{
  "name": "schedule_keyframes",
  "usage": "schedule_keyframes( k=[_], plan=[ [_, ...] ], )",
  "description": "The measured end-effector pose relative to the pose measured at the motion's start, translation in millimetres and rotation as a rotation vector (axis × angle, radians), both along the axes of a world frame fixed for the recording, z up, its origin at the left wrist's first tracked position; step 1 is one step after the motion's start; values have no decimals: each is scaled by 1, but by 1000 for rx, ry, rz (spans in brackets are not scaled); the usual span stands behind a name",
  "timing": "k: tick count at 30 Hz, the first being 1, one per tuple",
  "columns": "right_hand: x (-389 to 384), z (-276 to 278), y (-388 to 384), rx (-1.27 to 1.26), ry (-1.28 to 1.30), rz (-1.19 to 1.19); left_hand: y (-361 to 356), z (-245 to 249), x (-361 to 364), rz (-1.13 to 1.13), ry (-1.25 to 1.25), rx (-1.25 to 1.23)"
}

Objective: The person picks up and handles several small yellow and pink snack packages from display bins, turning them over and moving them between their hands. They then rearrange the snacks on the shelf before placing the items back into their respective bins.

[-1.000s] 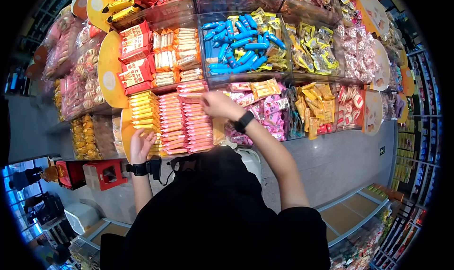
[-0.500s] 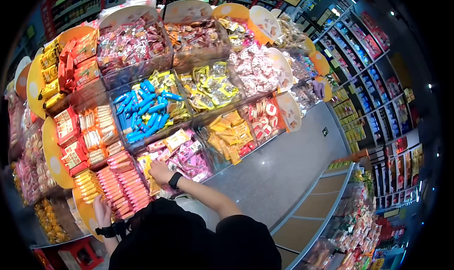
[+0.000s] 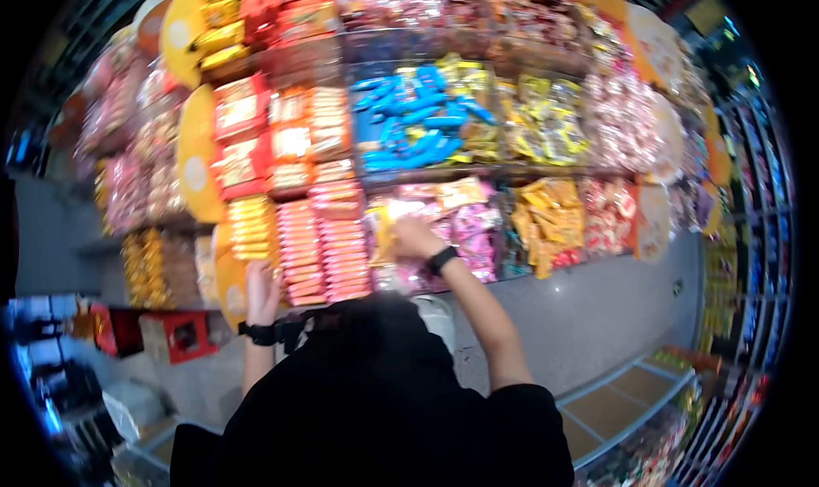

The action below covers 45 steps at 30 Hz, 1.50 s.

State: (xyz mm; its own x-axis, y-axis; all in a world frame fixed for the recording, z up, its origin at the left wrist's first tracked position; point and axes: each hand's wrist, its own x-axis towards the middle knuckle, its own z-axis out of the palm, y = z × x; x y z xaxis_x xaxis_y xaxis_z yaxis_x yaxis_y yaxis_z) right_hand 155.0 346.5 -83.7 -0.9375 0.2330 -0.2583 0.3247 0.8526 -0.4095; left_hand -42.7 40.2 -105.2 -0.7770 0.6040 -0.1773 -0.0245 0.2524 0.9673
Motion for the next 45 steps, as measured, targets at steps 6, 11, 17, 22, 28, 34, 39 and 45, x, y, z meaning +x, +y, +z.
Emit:
schedule_keyframes(
  k=[6,11,17,22,28,34,39,45],
  plan=[
    [7,-2,-7,-223,96,-93,28,76,15,707,-527,286],
    [18,23,-1,-411,267,-305,23,92,15,581,-487,410],
    [10,102,-21,-1023,338,-249,56,140,31,-51,-450,189],
    [-16,111,-47,-1117,321,-22,86,155,44,-329,-441,195],
    [-24,129,-62,-1065,394,52,79,160,37,-281,-318,100],
    [-21,150,-67,-503,655,112,68,152,39,-271,171,254],
    [-18,147,-72,-591,687,106,68,153,44,-347,37,306],
    [-21,153,-76,-617,636,129,52,162,35,-398,-238,314]
  ],
)
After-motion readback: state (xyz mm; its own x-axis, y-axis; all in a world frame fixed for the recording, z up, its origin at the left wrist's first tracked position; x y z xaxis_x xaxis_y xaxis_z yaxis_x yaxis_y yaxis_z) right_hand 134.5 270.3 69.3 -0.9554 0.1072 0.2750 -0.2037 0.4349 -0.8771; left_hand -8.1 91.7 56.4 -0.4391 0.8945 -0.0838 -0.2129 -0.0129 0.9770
